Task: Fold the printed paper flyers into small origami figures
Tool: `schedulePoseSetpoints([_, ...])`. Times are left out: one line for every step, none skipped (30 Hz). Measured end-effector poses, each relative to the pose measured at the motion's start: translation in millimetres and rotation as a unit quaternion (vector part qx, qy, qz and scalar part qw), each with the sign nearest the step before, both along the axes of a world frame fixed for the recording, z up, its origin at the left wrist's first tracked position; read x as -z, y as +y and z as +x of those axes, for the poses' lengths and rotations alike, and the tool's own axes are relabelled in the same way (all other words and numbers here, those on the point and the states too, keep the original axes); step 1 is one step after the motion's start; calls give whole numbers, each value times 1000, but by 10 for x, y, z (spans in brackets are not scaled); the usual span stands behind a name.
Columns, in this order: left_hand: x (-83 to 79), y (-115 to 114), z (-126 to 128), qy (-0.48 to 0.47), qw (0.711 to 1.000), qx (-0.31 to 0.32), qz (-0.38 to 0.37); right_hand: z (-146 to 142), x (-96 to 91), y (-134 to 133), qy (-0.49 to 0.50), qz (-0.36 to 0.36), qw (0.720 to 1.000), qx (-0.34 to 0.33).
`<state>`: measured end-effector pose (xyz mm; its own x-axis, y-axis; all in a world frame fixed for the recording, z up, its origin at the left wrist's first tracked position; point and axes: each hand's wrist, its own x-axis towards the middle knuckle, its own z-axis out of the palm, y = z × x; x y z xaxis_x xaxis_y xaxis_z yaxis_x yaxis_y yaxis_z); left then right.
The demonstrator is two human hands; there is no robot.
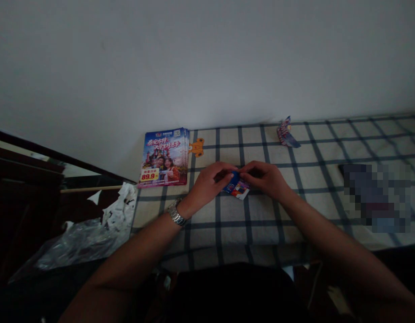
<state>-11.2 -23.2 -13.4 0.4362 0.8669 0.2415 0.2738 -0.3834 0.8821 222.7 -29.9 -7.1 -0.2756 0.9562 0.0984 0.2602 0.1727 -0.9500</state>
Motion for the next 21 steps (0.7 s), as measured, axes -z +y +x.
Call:
schedulePoseSetpoints([1, 1, -1, 1, 1000, -3, -4, 0, 0, -1, 0, 2, 1000, -1])
schedulePoseSetpoints([3, 4, -2, 0, 1000, -7, -8, 0, 0, -1, 3, 3, 1000, -3])
schedulePoseSetpoints([4, 7, -3, -4, 1000, -12, -12, 1, -1, 0, 9, 1, 1000, -6])
schedulePoseSetpoints([7, 11, -4, -7, 1000, -16, -13, 2, -1, 2, 14, -3, 1000, -10])
schedulePoseSetpoints([10, 16, -5, -10, 1000, -20, -14, 2, 1, 4, 18, -6, 1000, -13])
schedulePoseSetpoints([14, 22, -5, -13, 1000, -23, -14, 4, 4, 6, 21, -8, 1000, -16])
schedulePoseSetpoints([20, 27, -6, -16, 999, -26, -13, 5, 9, 8, 21, -6, 1000, -18])
schedulePoseSetpoints([25, 32, -6, -19, 999, -27, -14, 7, 15, 10, 20, -2, 1000, -20])
schedulePoseSetpoints([30, 36, -5, -23, 999, -28, -15, 9, 21, 11, 19, 2, 1000, -21])
schedulePoseSetpoints([35, 38, -5, -26, 999, -29, -16, 12, 27, 11, 18, 5, 1000, -22])
schedulePoseSetpoints([40, 40, -4, -28, 999, -29, -16, 13, 30, 11, 17, 7, 1000, -23])
schedulePoseSetpoints([43, 40, -4, -29, 999, -29, -15, 14, 31, 9, 17, 6, 1000, -23])
schedulePoseSetpoints([45, 39, -4, -29, 999, -28, -15, 13, 28, 8, 15, 6, 1000, -23])
schedulePoseSetpoints([47, 38, -5, -28, 999, -27, -14, 12, 23, 6, 14, 5, 1000, -22])
schedulePoseSetpoints([48, 37, -7, -28, 999, -25, -13, 10, 17, 4, 12, 5, 1000, -21])
schedulePoseSetpoints([49, 36, -8, -28, 999, -24, -13, 8, 10, 4, 11, 5, 1000, -21])
schedulePoseSetpoints([50, 35, -10, -28, 999, -23, -13, 7, 5, 5, 11, 6, 1000, -20])
schedulePoseSetpoints([51, 35, -11, -27, 999, -22, -14, 6, 3, 7, 12, 8, 1000, -20])
schedulePoseSetpoints([51, 35, -12, -26, 999, -22, -13, 6, 5, 10, 13, 10, 1000, -21])
schedulePoseSetpoints([51, 35, -12, -25, 999, -22, -12, 8, 10, 13, 15, 13, 1000, -22])
schedulePoseSetpoints([50, 36, -11, -24, 999, -21, -11, 11, 17, 16, 15, 16, 999, -24])
